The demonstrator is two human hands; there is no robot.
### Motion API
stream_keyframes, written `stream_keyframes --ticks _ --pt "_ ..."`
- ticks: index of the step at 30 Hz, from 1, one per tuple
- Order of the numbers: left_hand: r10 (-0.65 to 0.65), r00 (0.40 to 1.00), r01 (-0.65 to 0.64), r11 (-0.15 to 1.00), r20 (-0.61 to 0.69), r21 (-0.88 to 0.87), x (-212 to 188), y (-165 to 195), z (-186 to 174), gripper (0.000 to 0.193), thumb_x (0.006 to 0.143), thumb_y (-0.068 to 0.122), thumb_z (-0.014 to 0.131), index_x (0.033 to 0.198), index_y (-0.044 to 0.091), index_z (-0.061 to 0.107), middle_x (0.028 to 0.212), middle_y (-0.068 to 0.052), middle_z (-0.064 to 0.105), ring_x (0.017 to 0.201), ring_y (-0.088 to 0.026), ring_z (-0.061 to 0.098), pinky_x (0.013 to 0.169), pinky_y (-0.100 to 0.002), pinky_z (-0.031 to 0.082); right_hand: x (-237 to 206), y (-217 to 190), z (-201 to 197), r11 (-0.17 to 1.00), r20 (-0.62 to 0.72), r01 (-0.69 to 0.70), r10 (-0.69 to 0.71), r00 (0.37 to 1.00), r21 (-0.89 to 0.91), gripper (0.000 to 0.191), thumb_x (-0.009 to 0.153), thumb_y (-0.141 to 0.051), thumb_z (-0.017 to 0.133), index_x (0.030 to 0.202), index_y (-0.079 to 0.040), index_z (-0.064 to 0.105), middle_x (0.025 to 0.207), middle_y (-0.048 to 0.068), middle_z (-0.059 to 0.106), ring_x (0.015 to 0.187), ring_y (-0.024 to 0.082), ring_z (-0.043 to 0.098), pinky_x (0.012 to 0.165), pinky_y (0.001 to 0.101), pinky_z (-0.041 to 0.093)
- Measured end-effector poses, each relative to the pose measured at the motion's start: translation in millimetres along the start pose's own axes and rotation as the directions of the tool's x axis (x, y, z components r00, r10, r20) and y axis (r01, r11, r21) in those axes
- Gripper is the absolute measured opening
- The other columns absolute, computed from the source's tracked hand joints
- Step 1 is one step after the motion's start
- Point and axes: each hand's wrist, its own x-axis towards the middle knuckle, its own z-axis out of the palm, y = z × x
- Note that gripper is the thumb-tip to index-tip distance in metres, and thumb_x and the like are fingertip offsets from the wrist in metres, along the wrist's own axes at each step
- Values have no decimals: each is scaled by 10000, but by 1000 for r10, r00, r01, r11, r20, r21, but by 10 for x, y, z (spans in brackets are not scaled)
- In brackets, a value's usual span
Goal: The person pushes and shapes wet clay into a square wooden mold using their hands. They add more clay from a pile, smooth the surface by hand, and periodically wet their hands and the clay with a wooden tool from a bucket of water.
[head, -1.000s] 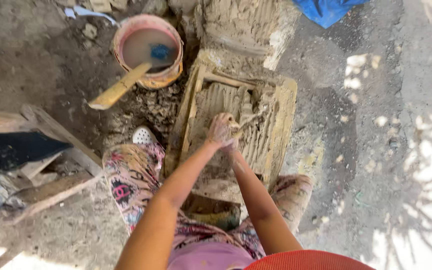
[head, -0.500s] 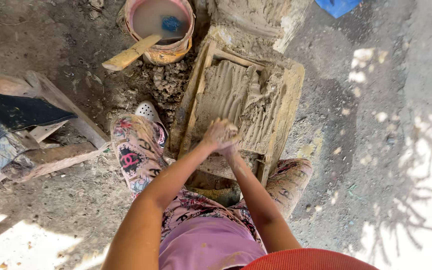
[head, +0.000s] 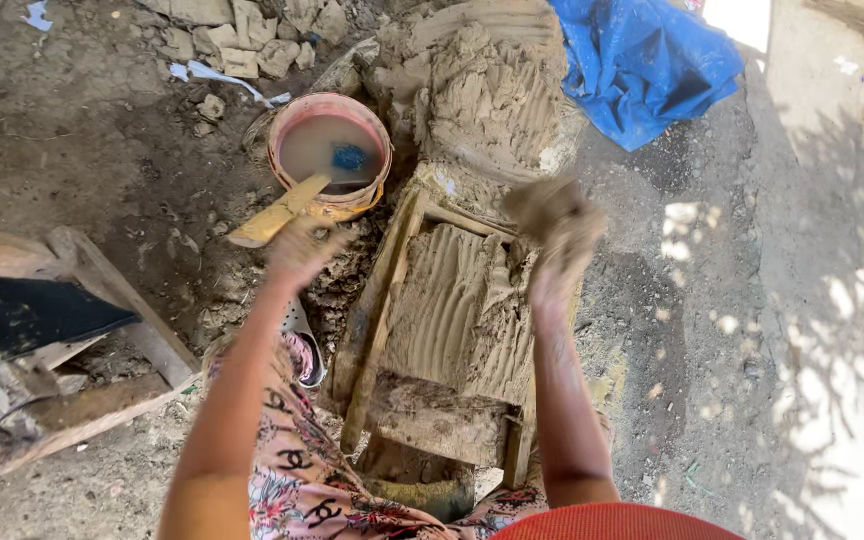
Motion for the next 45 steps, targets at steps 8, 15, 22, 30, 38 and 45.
stream_keyframes --ticks 8,15,22,30,38,45 --pt "-157 979 184 956 129 -228 601 -249 -250 448 797 464 773 1114 148 748 1157 -94 726 959 -235 701 747 -302 618 -418 384 1561 713 495 422 -120 860 -560 539 1071 -394 552 1347 39 389 1434 304 343 1361 430 386 1110 628 381" --pt "171 973 -181 982 154 53 764 -526 635 468 896 512 769 1177 141 724 1379 -167 609 1205 -354 586 1007 -547 478 1138 828 1496 811 835 215 499 231 -544 698 1034 -515 434 1470 -19 208 1558 213 168 1463 367 201 1178 609 206" --pt "207 976 -209 978 62 15 906 -565 853 377 913 413 712 1192 161 697 1235 -107 696 1141 -295 660 1038 -445 519 264 654 2239 761 483 216 143 864 -612 867 996 -636 315 1593 -77 26 1682 122 -7 1565 304 16 1247 591 32" --pt "339 939 -343 938 -64 -60 953 -559 1075 321 935 331 709 1162 107 682 1181 -110 712 1111 -298 681 993 -437 534 265 1125 2304 882 168 133 -62 984 -452 884 1049 -689 127 1695 -97 7 1778 133 -75 1665 323 -78 1321 644 -120" --pt "194 981 -192 978 21 -79 947 -423 1106 358 925 376 732 1181 128 695 1177 -90 722 1086 -249 692 991 -418 545 -162 416 2125 841 783 -107 534 319 -530 965 841 -578 647 1587 -127 233 1621 144 364 1415 350 457 1215 527 312" --pt "273 955 -265 961 114 -81 865 -348 1467 444 864 344 762 1216 94 657 1261 -136 661 1163 -302 618 1016 -439 500 -675 606 2149 888 637 296 -5 771 -351 671 702 -203 826 1311 -35 598 1282 205 562 1148 401 531 909 505 478"
